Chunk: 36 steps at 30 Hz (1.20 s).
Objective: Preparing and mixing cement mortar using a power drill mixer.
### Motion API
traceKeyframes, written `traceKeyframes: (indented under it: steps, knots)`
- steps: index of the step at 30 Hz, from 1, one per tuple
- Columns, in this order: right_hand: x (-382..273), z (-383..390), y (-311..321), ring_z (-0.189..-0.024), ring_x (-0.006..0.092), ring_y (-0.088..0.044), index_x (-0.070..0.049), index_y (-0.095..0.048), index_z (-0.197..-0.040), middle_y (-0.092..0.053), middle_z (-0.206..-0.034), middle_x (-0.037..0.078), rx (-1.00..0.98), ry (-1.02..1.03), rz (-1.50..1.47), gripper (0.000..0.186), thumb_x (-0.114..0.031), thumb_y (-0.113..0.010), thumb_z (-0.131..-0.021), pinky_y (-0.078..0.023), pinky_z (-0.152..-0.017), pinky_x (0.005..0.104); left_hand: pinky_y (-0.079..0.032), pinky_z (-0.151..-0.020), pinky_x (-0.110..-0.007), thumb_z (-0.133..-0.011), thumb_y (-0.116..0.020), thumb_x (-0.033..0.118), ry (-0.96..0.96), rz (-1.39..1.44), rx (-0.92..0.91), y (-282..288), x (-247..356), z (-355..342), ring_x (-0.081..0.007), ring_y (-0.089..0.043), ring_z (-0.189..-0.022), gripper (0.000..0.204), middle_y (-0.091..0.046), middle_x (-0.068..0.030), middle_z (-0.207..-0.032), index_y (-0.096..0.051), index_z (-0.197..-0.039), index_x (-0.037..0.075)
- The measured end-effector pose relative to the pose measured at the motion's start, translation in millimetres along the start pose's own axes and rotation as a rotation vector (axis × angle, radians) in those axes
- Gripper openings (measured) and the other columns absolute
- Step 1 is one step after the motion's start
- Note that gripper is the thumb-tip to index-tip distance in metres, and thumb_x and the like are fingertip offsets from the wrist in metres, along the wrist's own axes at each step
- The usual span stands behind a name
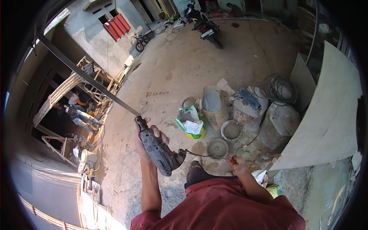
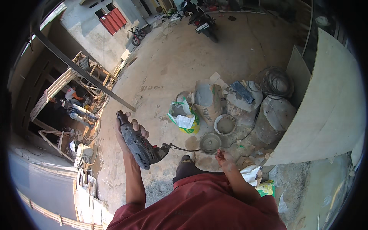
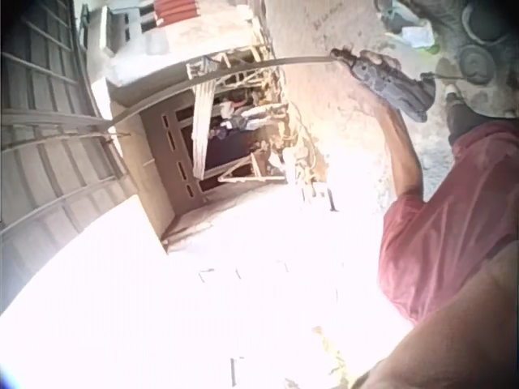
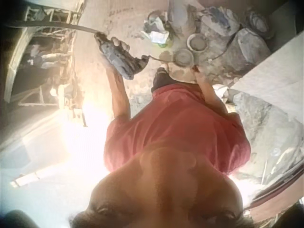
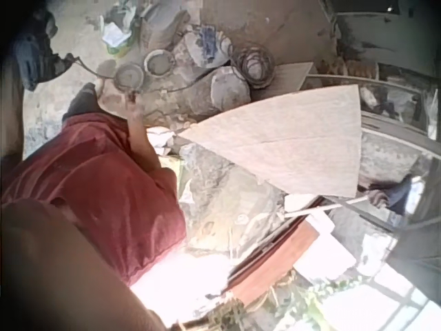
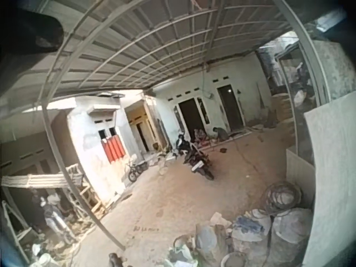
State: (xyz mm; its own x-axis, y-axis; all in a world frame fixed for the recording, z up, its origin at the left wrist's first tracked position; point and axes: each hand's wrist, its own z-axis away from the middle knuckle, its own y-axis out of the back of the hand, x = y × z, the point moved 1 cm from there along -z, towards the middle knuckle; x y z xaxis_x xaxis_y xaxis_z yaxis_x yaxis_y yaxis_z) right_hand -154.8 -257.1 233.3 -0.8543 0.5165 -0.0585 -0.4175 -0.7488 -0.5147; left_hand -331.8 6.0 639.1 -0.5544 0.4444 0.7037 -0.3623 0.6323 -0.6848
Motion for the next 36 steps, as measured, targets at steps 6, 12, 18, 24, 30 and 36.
traceKeyframes:
  steps: [6, 12, 18, 24, 30, 36]
  knots:
    - [-39.3, 103.9, -49.2, -0.074, 0.0125, -0.063, -0.003, -0.063, -0.114, -0.069, -0.091, 0.007, -0.602, 0.443, 0.462, 0.017, -0.016, -0.062, -0.104, -0.046, -0.055, 0.0264, -0.054, -0.056, -0.041, -0.104, -0.04, 0.063, 0.451, -0.024, 0.166, 69.7, -107.2, 45.1, -0.0316, -0.066, -0.061, 0.057, -0.065, -0.0105, -0.075, -0.056, -0.121, 0.01]
    - [25.8, 168.2, -110.6, -0.076, 0.013, -0.067, -0.001, -0.069, -0.111, -0.072, -0.092, 0.007, -0.608, 0.653, 0.812, 0.021, -0.019, -0.069, -0.101, -0.048, -0.053, 0.0237, -0.057, -0.06, -0.038, -0.091, -0.062, 0.069, 0.723, -0.071, 0.345, 79.8, -161.0, 89.6, -0.0221, -0.067, -0.063, 0.062, -0.069, -0.0086, -0.079, -0.065, -0.092, 0.007]
    - [49.0, 159.4, -135.5, -0.069, 0.0125, -0.067, 0.0, -0.07, -0.11, -0.074, -0.091, 0.009, -0.656, 0.527, 0.919, 0.018, -0.014, -0.071, -0.099, -0.047, -0.051, 0.0224, -0.057, -0.064, -0.038, -0.088, -0.071, 0.063, 0.624, 0.055, 0.609, 94.3, -159.9, 99.0, -0.022, -0.065, -0.067, 0.055, -0.066, -0.0068, -0.08, -0.063, -0.097, 0.009]
    - [58.3, 152.8, -142.8, -0.069, 0.012, -0.068, 0.0, -0.067, -0.104, -0.072, -0.086, 0.009, -0.803, 0.369, 0.959, 0.017, -0.006, -0.077, -0.092, -0.047, -0.048, 0.0234, -0.061, -0.075, -0.048, -0.103, -0.053, 0.056, 0.661, 0.08, 0.451, 105.6, -142.5, 119.0, -0.0266, -0.071, -0.081, 0.049, -0.069, -0.0095, -0.091, -0.056, -0.118, 0.01]
    - [53.7, 170.6, -156.1, -0.074, 0.0159, -0.071, 0.002, -0.064, -0.124, -0.073, -0.09, 0.01, -0.88, 0.276, 0.929, 0.031, -0.006, -0.073, -0.095, -0.058, -0.059, 0.0282, -0.06, -0.069, -0.039, -0.105, -0.05, 0.054, 0.52, -0.092, 0.385, 87.9, -129.0, 115.8, -0.026, -0.069, -0.078, 0.048, -0.065, -0.0088, -0.085, -0.053, -0.117, 0.008]
    - [43.4, 172.4, -160.6, -0.086, 0.0171, -0.071, 0.001, -0.069, -0.123, -0.071, -0.1, 0.008, -0.909, 0.294, 0.941, 0.027, -0.006, -0.068, -0.098, -0.064, -0.073, 0.0337, -0.06, -0.068, -0.038, -0.104, -0.052, 0.053, 0.48, -0.25, 0.271, 68.7, -128.0, 108.8, -0.0253, -0.068, -0.079, 0.048, -0.065, -0.0101, -0.086, -0.053, -0.117, 0.007]
